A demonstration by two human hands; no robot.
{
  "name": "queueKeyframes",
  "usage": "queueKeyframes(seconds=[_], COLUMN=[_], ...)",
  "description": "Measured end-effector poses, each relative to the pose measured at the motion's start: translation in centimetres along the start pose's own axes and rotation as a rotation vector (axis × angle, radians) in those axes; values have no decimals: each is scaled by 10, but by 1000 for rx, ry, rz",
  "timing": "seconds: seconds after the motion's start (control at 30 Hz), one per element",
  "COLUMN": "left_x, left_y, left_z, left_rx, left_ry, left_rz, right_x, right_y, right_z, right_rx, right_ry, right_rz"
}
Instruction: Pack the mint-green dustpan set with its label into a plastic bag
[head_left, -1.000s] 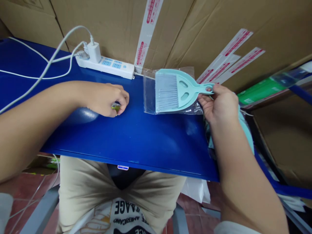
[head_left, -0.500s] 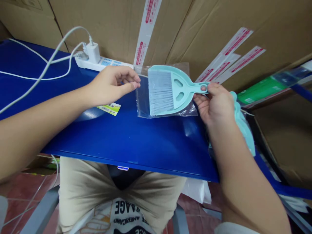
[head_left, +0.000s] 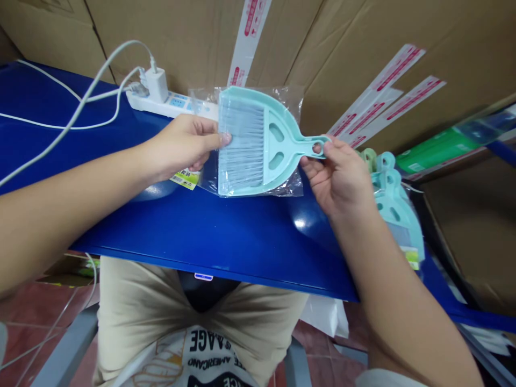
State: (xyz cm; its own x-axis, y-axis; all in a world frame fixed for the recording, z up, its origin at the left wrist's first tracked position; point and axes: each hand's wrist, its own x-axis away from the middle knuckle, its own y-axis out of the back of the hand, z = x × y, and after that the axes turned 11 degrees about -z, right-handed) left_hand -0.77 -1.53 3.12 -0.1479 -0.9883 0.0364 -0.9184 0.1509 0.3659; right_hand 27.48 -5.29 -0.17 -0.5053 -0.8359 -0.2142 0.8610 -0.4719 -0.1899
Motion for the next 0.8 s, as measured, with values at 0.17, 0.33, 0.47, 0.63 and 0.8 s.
queueKeyframes(seconds=[0.17,0.33,0.47,0.63,0.8], left_x=[-1,2,2,1,0], left_y=[-2,-3,-2,-1,-1], left_z=[4,3,2,4,7], left_rx=[11,-25,-18,63,124], left_ry=[-10,-36,-40,-71,-92], left_rz=[23,84,78,109,125], right_x=[5,16,17,15,13], right_y=[-1,-11,-14,-12,-12], right_z=[9,22,22,20,20], right_rx=[131,280,314,372,390], right_ry=[-80,-141,-99,-91,-66], right_rz=[99,148,133,161,121])
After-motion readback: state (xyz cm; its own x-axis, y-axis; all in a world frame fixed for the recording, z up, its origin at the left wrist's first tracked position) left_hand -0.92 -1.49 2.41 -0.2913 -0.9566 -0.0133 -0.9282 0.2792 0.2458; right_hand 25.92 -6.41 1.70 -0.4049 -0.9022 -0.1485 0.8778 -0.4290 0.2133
